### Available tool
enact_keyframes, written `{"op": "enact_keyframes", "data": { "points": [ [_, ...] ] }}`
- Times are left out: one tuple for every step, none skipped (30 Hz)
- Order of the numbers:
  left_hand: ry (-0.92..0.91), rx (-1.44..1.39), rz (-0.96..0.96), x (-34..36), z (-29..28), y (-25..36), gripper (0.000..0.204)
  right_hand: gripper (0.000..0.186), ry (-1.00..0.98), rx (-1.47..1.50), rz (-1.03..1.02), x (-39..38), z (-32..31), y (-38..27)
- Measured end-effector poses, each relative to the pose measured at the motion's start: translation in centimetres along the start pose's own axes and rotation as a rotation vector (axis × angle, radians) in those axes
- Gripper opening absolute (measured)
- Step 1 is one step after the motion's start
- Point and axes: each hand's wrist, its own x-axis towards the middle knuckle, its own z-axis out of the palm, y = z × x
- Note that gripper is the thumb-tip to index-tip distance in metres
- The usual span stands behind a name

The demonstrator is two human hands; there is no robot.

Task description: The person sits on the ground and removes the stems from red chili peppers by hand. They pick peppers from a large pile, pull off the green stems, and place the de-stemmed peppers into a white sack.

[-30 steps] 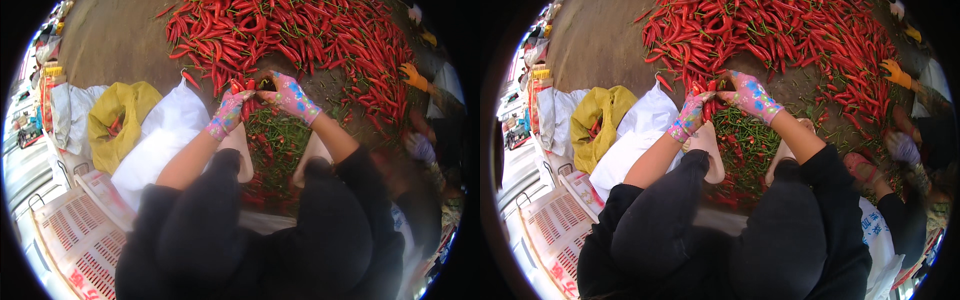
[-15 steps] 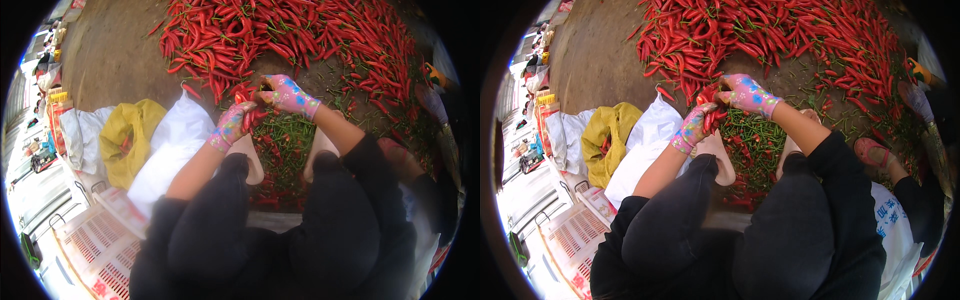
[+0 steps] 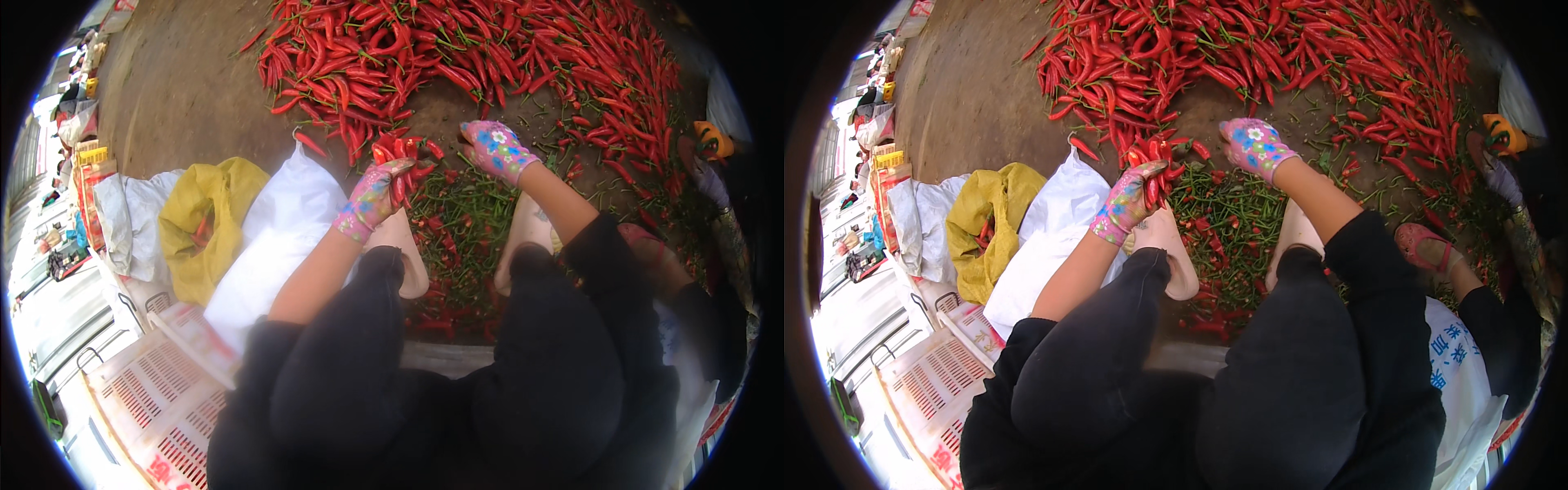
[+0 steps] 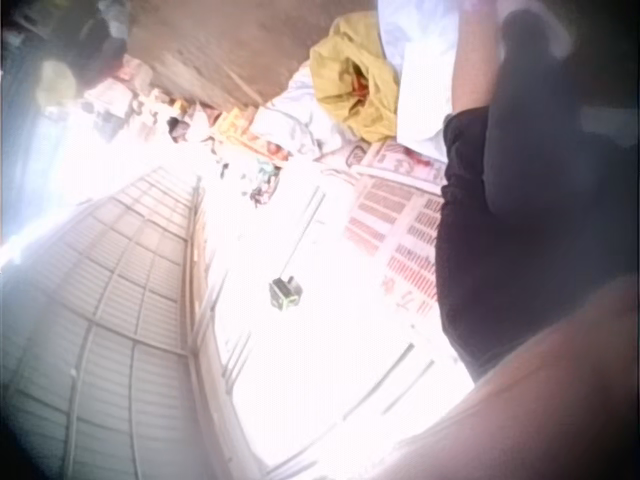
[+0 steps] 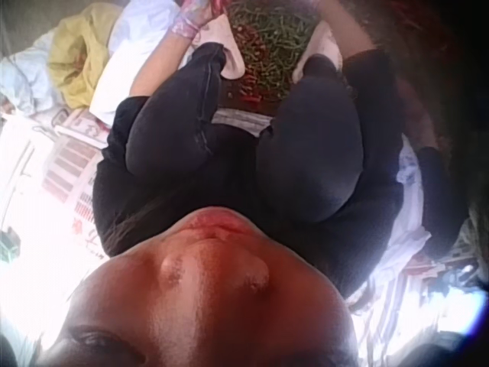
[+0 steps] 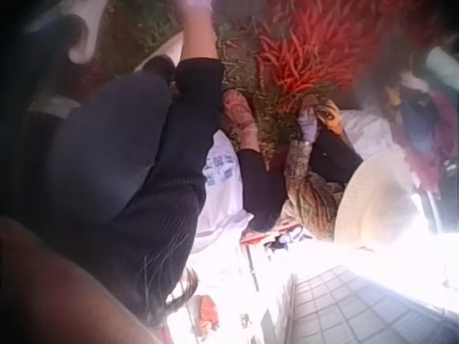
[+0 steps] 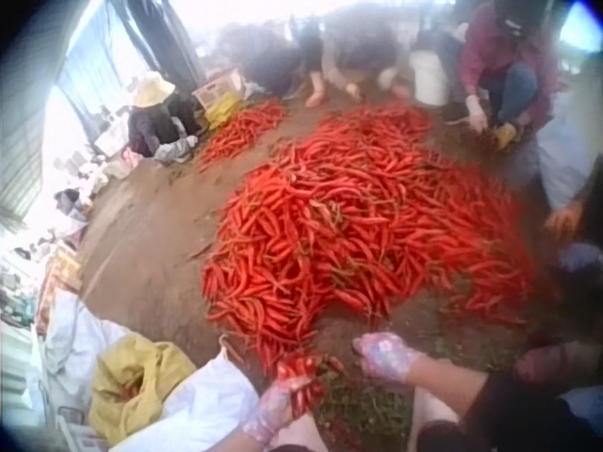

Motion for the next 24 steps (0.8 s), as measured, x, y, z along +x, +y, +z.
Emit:
{"op": "enact_keyframes", "data": {
  "points": [
    [-0.054, -0.024, 0.011, 0.1, -0.3, -0.2, 0.021, 0.026, 0.100, 0.048, -0.015, 0.7, 0.5, -0.3],
    [0.032, -0.016, -0.022, 0.3, -0.7, -0.4, 0.021, 0.025, 0.228, 0.109, -0.052, 1.3, 1.1, -0.7],
    [0.038, -0.041, -0.027, 0.6, -1.1, -0.5, 0.021, 0.028, 0.249, 0.022, -0.057, 1.9, 1.9, -1.0],
    [0.053, -0.078, -0.018, 1.1, -1.6, -0.5, 0.022, 0.029, 0.096, 0.000, 0.006, 2.3, 2.6, -1.0],
    [0.020, -0.076, 0.061, 1.3, -2.1, -0.9, 0.019, 0.030, -0.026, -0.017, 0.035, 2.7, 3.5, -1.2],
    [0.015, -0.171, 0.019, 1.9, -2.7, -0.9, 0.015, 0.031, -0.082, -0.017, -0.006, 3.1, 4.4, -1.4],
    [0.070, -0.164, 0.006, 2.2, -3.1, -1.3, 0.012, 0.029, -0.078, -0.093, 0.021, 3.3, 5.2, -1.7],
    [0.094, -0.166, 0.015, 2.4, -3.5, -1.4, 0.013, 0.028, -0.046, -0.160, -0.006, 3.3, 5.7, -1.8],
    [-0.016, -0.212, 0.076, 2.7, -3.6, -1.8, 0.016, 0.021, -0.109, -0.162, 0.026, 3.8, 5.9, -2.0],
    [0.006, -0.258, 0.139, 2.9, -3.8, -2.1, 0.021, 0.016, 0.005, -0.123, 0.000, 3.5, 5.8, -2.0],
    [0.104, -0.152, 0.156, 3.0, -3.9, -2.3, 0.021, 0.021, -0.074, -0.113, 0.140, 3.7, 5.3, -2.0],
    [0.157, -0.068, 0.155, 3.3, -3.9, -2.2, 0.021, 0.022, 0.056, -0.167, 0.113, 3.2, 4.6, -1.8],
    [0.142, 0.001, 0.261, 3.5, -3.9, -2.1, 0.020, 0.023, -0.008, -0.245, 0.123, 2.9, 3.6, -1.6],
    [0.142, 0.045, 0.316, 3.7, -3.8, -1.9, 0.019, 0.024, -0.003, -0.274, 0.075, 2.3, 2.5, -1.4],
    [0.126, -0.013, 0.340, 3.8, -3.5, -1.4, 0.016, 0.025, -0.027, -0.265, 0.081, 1.6, 1.3, -1.4],
    [0.156, 0.029, 0.363, 3.9, -3.2, -0.8, 0.016, 0.025, 0.017, -0.207, 0.039, 0.9, 0.1, -1.4],
    [0.166, 0.050, 0.373, 3.8, -2.8, -0.3, 0.016, 0.025, 0.020, -0.164, 0.030, 0.1, -0.9, -1.7],
    [0.200, 0.062, 0.348, 3.7, -2.2, 0.3, 0.016, 0.025, 0.020, -0.120, 0.022, -0.5, -1.8, -2.2],
    [0.076, -0.035, 0.376, 3.2, -1.6, 0.7, 0.017, 0.023, 0.113, -0.054, -0.015, -1.2, -2.5, -2.9],
    [0.001, -0.059, 0.342, 2.6, -0.9, 1.1, 0.018, 0.023, 0.099, -0.014, -0.027, -1.7, -3.1, -3.7],
    [-0.014, -0.079, 0.253, 1.9, 0.0, 1.3, 0.019, 0.022, 0.093, 0.032, -0.044, -2.1, -3.5, -4.6],
    [-0.088, -0.142, 0.155, 1.2, 0.7, 1.5, 0.020, 0.022, 0.104, 0.068, -0.072, -2.4, -3.8, -5.6],
    [-0.249, -0.234, 0.122, 0.5, 1.4, 1.5, 0.022, 0.022, 0.075, 0.145, -0.155, -2.7, -4.0, -6.6],
    [-0.191, -0.166, 0.129, 0.0, 2.0, 1.7, 0.022, 0.023, 0.065, 0.091, -0.184, -2.8, -4.1, -7.6]
  ]
}}
